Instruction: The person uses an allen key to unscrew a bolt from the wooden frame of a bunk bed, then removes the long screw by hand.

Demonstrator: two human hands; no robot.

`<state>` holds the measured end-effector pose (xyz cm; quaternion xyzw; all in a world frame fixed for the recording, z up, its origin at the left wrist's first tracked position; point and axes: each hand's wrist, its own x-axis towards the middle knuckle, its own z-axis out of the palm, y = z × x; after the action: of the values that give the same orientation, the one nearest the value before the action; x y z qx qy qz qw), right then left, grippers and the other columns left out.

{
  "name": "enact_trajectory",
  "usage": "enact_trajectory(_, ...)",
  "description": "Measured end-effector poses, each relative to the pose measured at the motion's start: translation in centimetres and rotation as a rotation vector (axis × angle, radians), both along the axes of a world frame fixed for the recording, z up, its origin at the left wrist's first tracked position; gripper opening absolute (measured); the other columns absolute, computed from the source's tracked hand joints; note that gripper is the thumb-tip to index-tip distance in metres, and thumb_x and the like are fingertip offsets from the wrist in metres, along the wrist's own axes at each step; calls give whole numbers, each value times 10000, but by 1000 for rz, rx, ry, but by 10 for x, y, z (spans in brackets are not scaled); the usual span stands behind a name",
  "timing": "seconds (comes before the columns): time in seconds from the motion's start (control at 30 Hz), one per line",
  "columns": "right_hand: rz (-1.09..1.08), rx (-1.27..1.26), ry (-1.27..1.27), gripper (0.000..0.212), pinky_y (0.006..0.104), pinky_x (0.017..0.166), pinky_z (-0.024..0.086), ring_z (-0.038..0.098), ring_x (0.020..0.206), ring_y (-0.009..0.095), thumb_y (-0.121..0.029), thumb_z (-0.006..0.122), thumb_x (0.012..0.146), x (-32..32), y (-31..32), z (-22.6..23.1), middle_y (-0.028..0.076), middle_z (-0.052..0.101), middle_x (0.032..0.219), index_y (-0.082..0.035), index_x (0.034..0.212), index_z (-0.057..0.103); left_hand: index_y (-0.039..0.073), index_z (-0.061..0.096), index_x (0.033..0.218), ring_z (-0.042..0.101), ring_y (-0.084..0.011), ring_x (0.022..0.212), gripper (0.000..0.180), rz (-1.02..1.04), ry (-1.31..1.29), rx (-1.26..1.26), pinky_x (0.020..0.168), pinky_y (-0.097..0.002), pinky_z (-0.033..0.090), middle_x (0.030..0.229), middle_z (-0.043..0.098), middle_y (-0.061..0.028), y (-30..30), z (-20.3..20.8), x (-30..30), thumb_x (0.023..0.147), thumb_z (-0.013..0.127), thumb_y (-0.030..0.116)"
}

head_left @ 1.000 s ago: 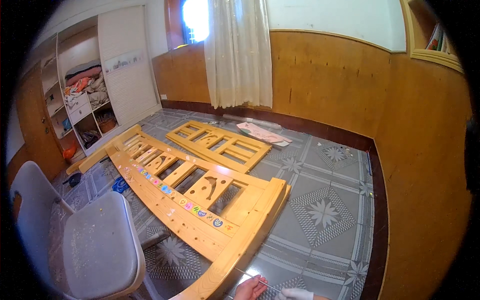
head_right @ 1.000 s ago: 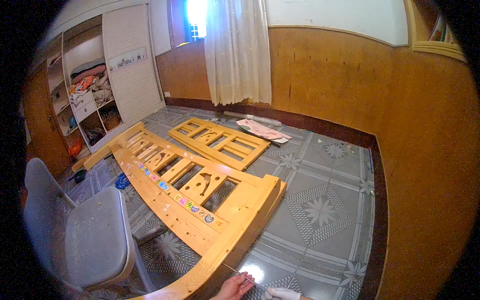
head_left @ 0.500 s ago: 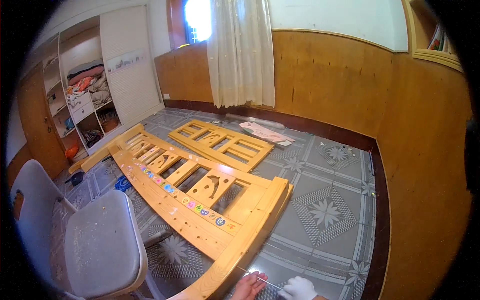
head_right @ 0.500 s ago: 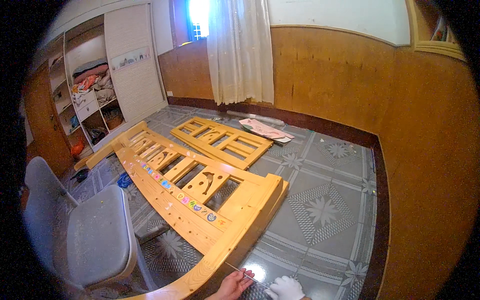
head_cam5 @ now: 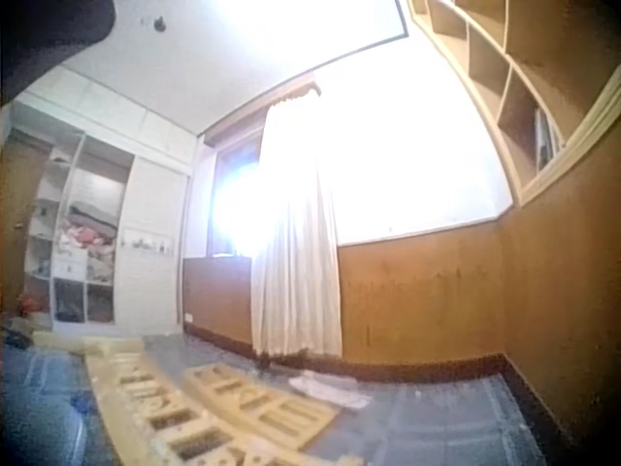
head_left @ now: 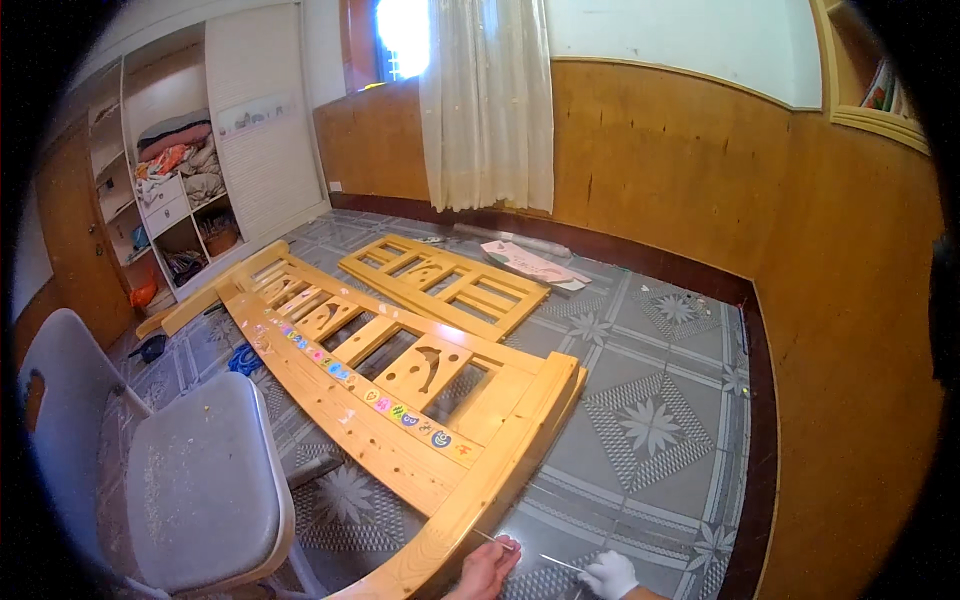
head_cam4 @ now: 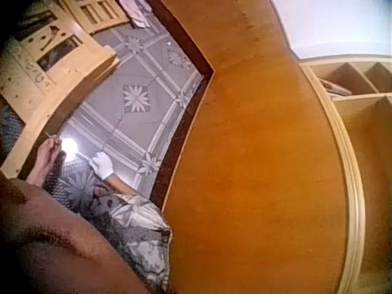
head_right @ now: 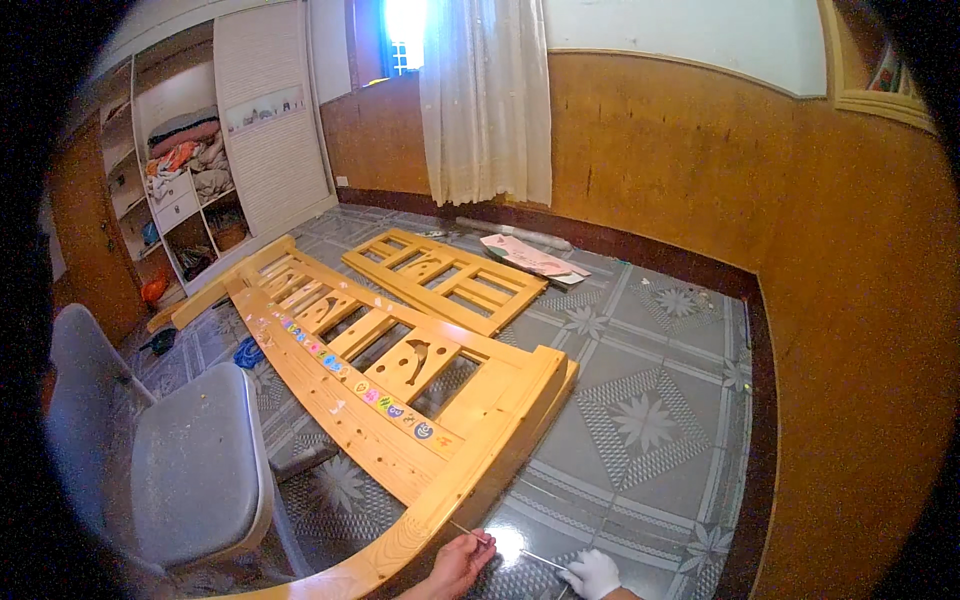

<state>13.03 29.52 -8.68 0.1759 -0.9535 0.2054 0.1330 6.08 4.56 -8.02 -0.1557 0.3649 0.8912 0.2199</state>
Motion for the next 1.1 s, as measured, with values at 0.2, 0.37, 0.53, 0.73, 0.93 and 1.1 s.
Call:
enact_trajectory(0.2, -123, 129, -205, 226, 416, 710, 442, 529, 828, 314, -329, 607, 728, 2, 0, -21, 147, 561, 841, -103, 717, 618, -10, 510, 1030, 535, -189, 873, 222, 93, -193, -72, 904, -372, 450, 910, 540, -76, 3, 16, 3, 928, 452, 178)
enact_trajectory(0.37, -237, 148, -169, 288, 403, 740, 440, 526, 830, 299, -371, 575, 783, -18, -19, -24, 134, 548, 829, -111, 895, 628, 21, 541, 931, 526, -146, 907, 193, 111, -119, -260, 871, -325, 436, 901, 572, -50, 4, 21, 2, 922, 475, 203)
enact_trajectory(0.53, -101, -525, -578, 460, 383, 796, 430, 555, 884, 336, -416, 468, 845, -69, -43, -10, 210, 584, 973, 10, 969, 590, 13, 548, 881, 510, -133, 737, 187, 47, -25, -178, 675, -230, 440, 799, 543, -45, 7, 24, -4, 904, 506, 194)
enact_trajectory(0.73, 198, -675, -1211, 386, 323, 743, 450, 573, 826, 206, -357, 482, 840, -125, -96, 58, 127, 621, 903, -13, 960, 609, 1, 524, 1012, 556, -196, 979, 181, -71, -75, -4, 915, -353, 425, 1007, 590, -96, 31, 11, 37, 909, 485, 144)
enact_trajectory(0.93, 370, -506, -1087, 299, 304, 629, 440, 506, 665, 137, -292, 537, 833, -105, -89, 37, 49, 575, 692, 0, 833, 604, -6, 520, 1072, 568, -196, 980, 258, -260, -30, -99, 871, -347, 459, 1021, 602, -96, 35, 6, 60, 907, 506, 191)
enact_trajectory(1.1, -262, -705, -1316, 255, 259, 518, 466, 553, 590, 135, -243, 578, 790, -88, -43, -33, 77, 618, 740, -1, 854, 628, -10, 424, 1214, 544, -218, 1021, 406, -411, -358, -294, 870, -343, 457, 1137, 538, -110, 37, -5, 77, 898, 523, 225)
